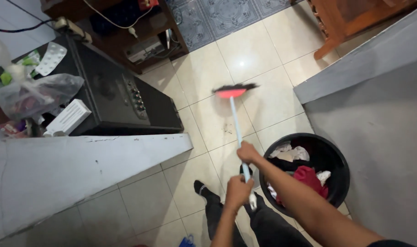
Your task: Sweeping the tiled floor with a broom through multiple rooms.
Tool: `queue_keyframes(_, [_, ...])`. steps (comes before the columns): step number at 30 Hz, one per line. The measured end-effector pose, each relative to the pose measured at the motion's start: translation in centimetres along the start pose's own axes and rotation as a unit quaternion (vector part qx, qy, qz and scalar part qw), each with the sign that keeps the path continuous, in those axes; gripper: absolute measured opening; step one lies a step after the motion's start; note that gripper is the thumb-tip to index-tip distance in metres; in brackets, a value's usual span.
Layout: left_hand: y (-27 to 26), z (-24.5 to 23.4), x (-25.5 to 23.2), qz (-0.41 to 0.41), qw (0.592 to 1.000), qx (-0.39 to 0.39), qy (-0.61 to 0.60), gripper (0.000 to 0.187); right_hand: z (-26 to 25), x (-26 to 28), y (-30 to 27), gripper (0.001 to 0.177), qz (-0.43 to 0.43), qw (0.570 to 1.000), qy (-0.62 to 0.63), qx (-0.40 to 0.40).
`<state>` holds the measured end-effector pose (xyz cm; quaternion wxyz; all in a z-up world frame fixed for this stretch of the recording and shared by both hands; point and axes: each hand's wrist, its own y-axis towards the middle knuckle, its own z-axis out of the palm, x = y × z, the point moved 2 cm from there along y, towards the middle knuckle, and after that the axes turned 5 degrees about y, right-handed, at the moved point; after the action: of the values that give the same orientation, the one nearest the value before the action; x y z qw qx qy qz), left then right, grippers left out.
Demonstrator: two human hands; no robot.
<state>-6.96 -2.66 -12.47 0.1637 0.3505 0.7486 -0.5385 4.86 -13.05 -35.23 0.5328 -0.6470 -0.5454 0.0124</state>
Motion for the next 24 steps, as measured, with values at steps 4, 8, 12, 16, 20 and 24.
queue_keyframes(4, [-3.8,1.4,3.2,-0.097,0.994,0.042,-0.027,0.033,6.9,-3.2,-3.0,0.035,-0.058,0.991,-0.103,0.064])
queue_keyframes(8, [-5.6,4.1,9.8,-0.08,0.992,0.071,-0.073,0.046,7.0,-1.5,-11.0,0.031,-0.021,0.992,-0.11,0.064])
queue_keyframes(12, [-8.1,3.2,8.1,-0.121,0.972,0.104,-0.174,0.036,4.4,1.9,-13.7,0.029,-0.093,0.99,-0.103,-0.013])
queue_keyframes(16, [-5.6,0.2,4.0,-0.051,0.991,0.006,-0.126,0.027,1.2,7.1,-10.2,0.034,-0.102,0.992,-0.073,-0.003])
queue_keyframes(20, [-1.0,-0.9,3.7,-0.03,0.984,0.001,-0.176,0.029,-0.9,12.4,-7.3,0.039,-0.029,0.999,-0.001,0.015])
queue_keyframes(24, [1.8,0.7,6.2,-0.039,0.966,0.008,-0.255,0.033,1.7,10.7,-3.2,0.036,-0.074,0.996,-0.051,0.006])
